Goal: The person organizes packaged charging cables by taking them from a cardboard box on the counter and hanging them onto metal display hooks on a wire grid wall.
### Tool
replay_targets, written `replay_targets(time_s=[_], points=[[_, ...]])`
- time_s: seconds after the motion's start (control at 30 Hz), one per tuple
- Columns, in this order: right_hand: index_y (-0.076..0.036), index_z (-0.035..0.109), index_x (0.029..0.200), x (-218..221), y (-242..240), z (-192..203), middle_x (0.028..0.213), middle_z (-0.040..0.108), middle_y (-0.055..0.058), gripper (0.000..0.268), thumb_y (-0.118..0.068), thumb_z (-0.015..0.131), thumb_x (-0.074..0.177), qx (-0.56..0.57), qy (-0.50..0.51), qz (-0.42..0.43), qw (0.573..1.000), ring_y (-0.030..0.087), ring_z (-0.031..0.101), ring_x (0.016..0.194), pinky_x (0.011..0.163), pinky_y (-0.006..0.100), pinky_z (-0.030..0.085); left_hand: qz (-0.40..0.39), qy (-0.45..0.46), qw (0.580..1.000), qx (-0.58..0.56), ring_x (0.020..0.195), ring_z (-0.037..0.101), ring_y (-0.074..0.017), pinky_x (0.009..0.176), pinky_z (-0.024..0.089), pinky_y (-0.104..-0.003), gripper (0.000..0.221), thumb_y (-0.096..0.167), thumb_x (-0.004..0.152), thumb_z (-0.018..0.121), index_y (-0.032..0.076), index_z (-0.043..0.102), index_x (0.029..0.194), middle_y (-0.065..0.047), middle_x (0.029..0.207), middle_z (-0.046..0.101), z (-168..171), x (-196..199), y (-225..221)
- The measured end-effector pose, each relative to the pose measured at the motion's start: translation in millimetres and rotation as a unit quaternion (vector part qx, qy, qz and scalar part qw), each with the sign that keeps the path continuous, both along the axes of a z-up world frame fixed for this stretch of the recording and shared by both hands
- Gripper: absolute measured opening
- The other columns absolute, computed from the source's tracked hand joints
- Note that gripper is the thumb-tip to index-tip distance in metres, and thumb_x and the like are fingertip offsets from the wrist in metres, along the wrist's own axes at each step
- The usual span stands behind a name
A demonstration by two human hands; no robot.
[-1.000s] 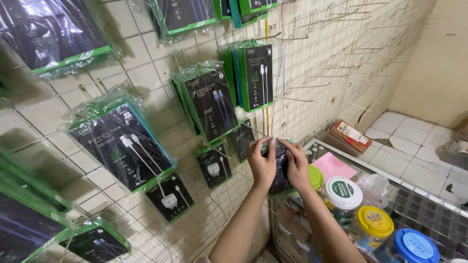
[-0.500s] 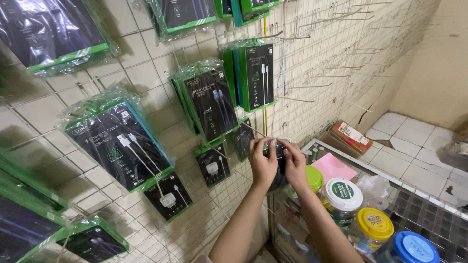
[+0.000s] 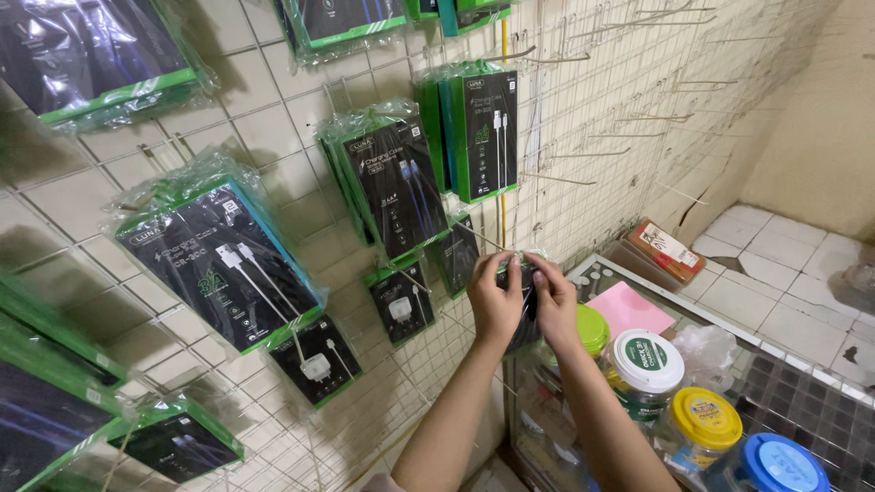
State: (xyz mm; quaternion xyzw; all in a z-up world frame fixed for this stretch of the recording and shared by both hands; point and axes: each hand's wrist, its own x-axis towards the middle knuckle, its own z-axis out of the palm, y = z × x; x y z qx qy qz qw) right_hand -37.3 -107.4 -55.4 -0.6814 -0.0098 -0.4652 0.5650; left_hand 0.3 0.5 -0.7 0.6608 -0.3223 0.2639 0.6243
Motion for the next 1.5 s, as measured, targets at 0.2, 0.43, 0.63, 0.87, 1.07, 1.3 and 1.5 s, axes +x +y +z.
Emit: replay_targets(time_s=[0.2,0.43,0.63,0.87,1.07,1.3,1.5], points=[[-0.001,0.067,0.129,17,-7,-13,0.128,0.068,0.008,0.029,-0.001,0.052,0.104,0.046,-0.008,0.015,0.999,0.014,0.060,0.117,0.102,0.027,0.046,0.016,0.001,1.000,0.010,0.093,0.069,-0.0339,0.081,0.053,-0.041,0.013,0.013,0.094,0.070,0.002,0.071,0.101,-0.015,0.098,0.069,2,5,-2],[-0.001,0.066,0.130,29,-16,-19,0.126,0.070,0.006,0.029,-0.003,0.052,0.105,0.074,0.012,0.022,0.997,0.013,0.062,0.116,0.103,0.028,0.047,0.031,-0.013,0.999,0.002,0.095,0.068,-0.0348,0.084,0.053,-0.043,0.013,0.013,0.092,0.071,0.002,0.069,0.099,-0.015,0.101,0.068,3,9,-7],[0.001,0.068,0.123,15,-33,-3,0.113,0.072,0.006,0.025,-0.010,0.055,0.104,0.241,0.016,0.231,0.943,0.012,0.065,0.105,0.094,0.026,0.050,0.028,0.003,0.999,0.025,0.094,0.068,-0.0351,0.083,0.052,-0.043,0.014,0.014,0.094,0.071,0.002,0.070,0.100,-0.014,0.099,0.068,-7,9,-4],[-0.008,0.071,0.118,13,-40,28,0.077,0.062,-0.003,0.023,-0.012,0.071,0.095,0.094,0.160,0.119,0.975,0.004,0.049,0.068,0.057,0.022,0.037,0.029,-0.032,0.998,0.041,0.099,0.066,-0.0353,0.086,0.052,-0.043,0.016,0.015,0.098,0.068,0.000,0.066,0.105,-0.015,0.106,0.065,-9,7,-2],[-0.001,0.073,0.105,36,-47,8,0.081,0.069,-0.002,0.013,-0.008,0.071,0.094,0.074,0.136,0.119,0.981,0.003,0.056,0.069,0.059,0.021,0.042,0.048,-0.024,0.997,0.051,0.100,0.066,-0.0366,0.084,0.054,-0.043,0.019,0.016,0.100,0.066,-0.001,0.064,0.107,-0.017,0.109,0.064,-8,2,-1],[0.001,0.072,0.103,47,-43,8,0.080,0.070,0.001,0.010,-0.007,0.070,0.097,0.083,0.139,0.083,0.983,0.005,0.058,0.071,0.060,0.023,0.046,0.043,-0.013,0.997,0.065,0.098,0.065,-0.0400,0.083,0.053,-0.046,0.019,0.016,0.101,0.063,-0.002,0.062,0.107,-0.019,0.108,0.062,-1,8,-2],[0.000,0.071,0.102,57,-45,16,0.090,0.073,0.000,0.010,-0.006,0.070,0.094,0.055,0.088,0.119,0.987,0.004,0.065,0.081,0.073,0.021,0.054,0.029,-0.015,0.997,0.071,0.101,0.064,-0.0400,0.086,0.051,-0.047,0.019,0.015,0.102,0.060,-0.003,0.060,0.107,-0.020,0.110,0.060,-3,18,-5]])
